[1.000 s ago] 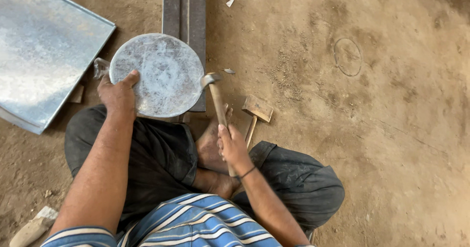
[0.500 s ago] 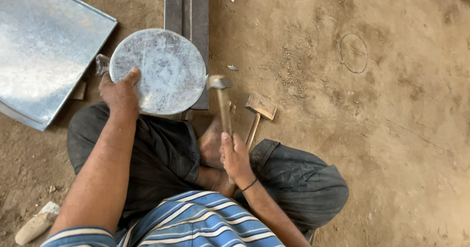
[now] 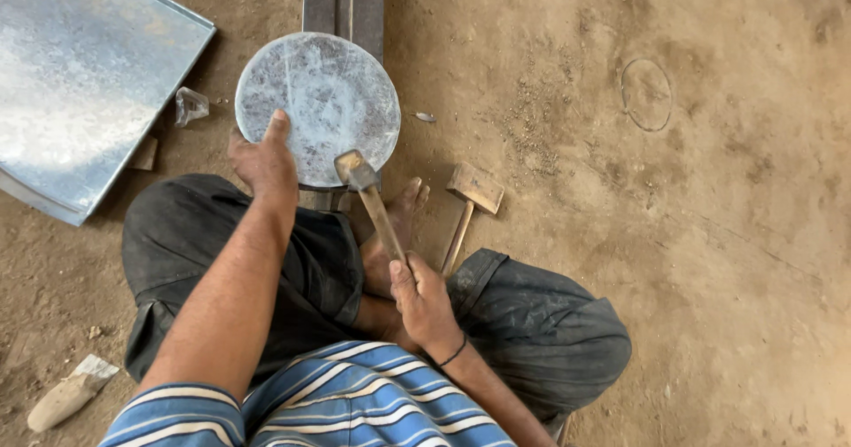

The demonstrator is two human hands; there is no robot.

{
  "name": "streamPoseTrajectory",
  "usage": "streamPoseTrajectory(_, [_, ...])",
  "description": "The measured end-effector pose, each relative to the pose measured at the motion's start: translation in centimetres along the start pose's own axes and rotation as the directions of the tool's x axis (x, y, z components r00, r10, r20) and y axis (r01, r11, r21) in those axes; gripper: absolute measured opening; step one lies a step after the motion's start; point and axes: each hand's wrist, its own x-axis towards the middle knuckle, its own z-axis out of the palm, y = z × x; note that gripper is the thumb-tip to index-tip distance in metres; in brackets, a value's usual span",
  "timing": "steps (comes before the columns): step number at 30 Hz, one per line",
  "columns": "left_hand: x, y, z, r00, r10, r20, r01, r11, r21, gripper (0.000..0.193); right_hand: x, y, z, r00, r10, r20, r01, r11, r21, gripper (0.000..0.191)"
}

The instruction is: The person sits on the floor and uses a hammer to shape a round metal bowl by striking it against a metal bar. They then place the bowl onto a larger curved metal sheet and use a punch and hammer to create indentations along the edge.

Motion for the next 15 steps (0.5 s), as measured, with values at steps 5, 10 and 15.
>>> streamPoseTrajectory(5, [-0.5, -0.6, 0.0, 0.991, -0.030, 0.132, 0.033, 0.999, -0.021, 0.031, 1.3, 1.8, -1.5, 0.970, 0.239, -0.037, -0.224, 0.947, 0.231, 0.037])
streamPoseTrajectory(10, [0.0, -0.8, -2.9, 0.926, -0.220, 0.306, 0.198, 0.975, 0.101, 0.029, 4.6, 4.5, -6.0, 0.889, 0.303, -0.344, -0.250, 0.949, 0.189, 0.025])
streamPoseTrajectory(15, [-0.8, -0.5, -3.5, 0.905, -0.274, 0.326, 0.231, 0.959, 0.163, 0.035, 7.1, 4.4, -10.1, 0.893, 0.035, -0.448, -0.298, 0.792, -0.533, 0.037])
